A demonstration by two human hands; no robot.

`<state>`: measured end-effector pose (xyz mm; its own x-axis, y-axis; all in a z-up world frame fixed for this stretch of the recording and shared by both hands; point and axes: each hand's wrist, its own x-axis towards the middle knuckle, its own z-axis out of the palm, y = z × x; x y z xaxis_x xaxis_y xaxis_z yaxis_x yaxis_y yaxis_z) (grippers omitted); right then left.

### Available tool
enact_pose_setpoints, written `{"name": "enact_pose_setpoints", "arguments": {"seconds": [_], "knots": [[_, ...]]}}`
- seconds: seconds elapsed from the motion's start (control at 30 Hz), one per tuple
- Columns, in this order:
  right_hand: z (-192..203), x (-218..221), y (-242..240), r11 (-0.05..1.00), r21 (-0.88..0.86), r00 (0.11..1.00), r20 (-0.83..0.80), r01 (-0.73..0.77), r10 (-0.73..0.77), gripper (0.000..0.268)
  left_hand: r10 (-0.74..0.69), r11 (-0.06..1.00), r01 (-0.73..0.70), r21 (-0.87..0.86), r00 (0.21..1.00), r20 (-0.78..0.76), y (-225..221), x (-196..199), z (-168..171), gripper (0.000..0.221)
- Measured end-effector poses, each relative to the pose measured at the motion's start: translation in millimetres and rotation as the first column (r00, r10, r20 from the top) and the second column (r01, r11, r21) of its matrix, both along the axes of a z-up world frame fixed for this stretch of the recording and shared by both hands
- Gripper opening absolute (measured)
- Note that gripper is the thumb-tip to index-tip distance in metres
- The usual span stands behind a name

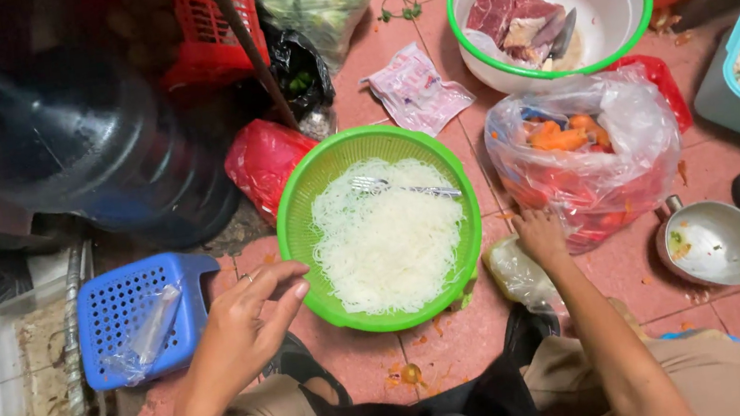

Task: The person portions cooked noodles from a green colander into small plastic bags by hand, occasionally using a fork to help separate the noodles.

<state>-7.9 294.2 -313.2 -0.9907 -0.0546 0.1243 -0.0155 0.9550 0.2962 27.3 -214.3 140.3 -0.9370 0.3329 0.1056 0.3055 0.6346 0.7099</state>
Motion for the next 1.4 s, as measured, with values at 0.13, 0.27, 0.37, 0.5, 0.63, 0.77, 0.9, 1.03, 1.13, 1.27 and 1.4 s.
{"name": "enact_pose_setpoints", "arguments": {"seconds": [0.13,0.27,0.37,0.5,0.63,0.77,0.9,1.03,1.13,1.27,1.4], "knots": [[-11.3,-6.6,0.5,0.994,0.019,0.987,-0.113,-0.109,0.11,0.022,-0.01,1.0,0.01,0.001,1.0,-0.025,-7.7,0.7,-8.1,0.027],[-16.2,-12.1,3.0,0.97,0.043,0.969,0.073,-0.24,0.237,0.016,0.017,1.0,-0.017,-0.002,1.0,-0.019,-11.9,1.5,-11.6,0.027],[-14.8,-11.2,5.5,0.946,0.058,0.944,0.111,-0.319,0.311,0.017,0.031,1.0,-0.031,-0.005,0.999,-0.026,-13.4,0.5,-16.1,0.026],[-24.4,-6.1,7.6,0.918,0.084,0.92,0.089,-0.388,0.381,0.02,0.039,0.999,-0.041,-0.025,0.996,-0.082,-14.4,-0.4,-18.4,0.025],[-16.3,-3.2,14.0,0.934,0.034,0.93,0.111,-0.357,0.351,0.009,0.014,0.999,-0.019,-0.037,0.992,-0.124,-12.4,-0.9,-16.4,0.024],[17.7,-12.5,15.2,0.958,0.121,0.93,0.297,-0.26,0.215,0.022,0.008,1.0,-0.012,-0.021,0.989,-0.145,-9.2,-1.5,-9.1,0.023],[132.8,-27.3,3.1,0.974,0.072,0.926,0.331,-0.216,0.181,0.069,-0.006,1.0,0.01,0.028,0.992,-0.126,-7.9,-1.1,-5.6,0.022],[251.6,-34.3,2.5,0.898,-0.438,0.882,0.403,-0.049,0.244,0.049,-0.11,0.991,0.119,0.053,0.981,-0.159,-0.5,-18.0,-28.3,0.019],[368.7,-18.0,-60.9,0.468,-0.872,0.895,0.316,0.143,0.315,0.043,-0.214,0.951,0.195,0.239,0.975,0.057,28.5,-34.1,-52.8,0.031],[391.8,-15.8,-116.4,0.159,-0.983,0.791,0.17,0.093,0.587,0.058,-0.392,0.85,0.119,0.514,0.794,0.465,66.6,-44.2,-60.8,0.067],[410.8,-17.6,-160.6,0.483,-0.857,0.775,0.179,-0.18,0.606,0.068,-0.438,0.715,-0.055,0.697,0.743,0.507,68.3,-54.7,-67.3,0.078]]}}
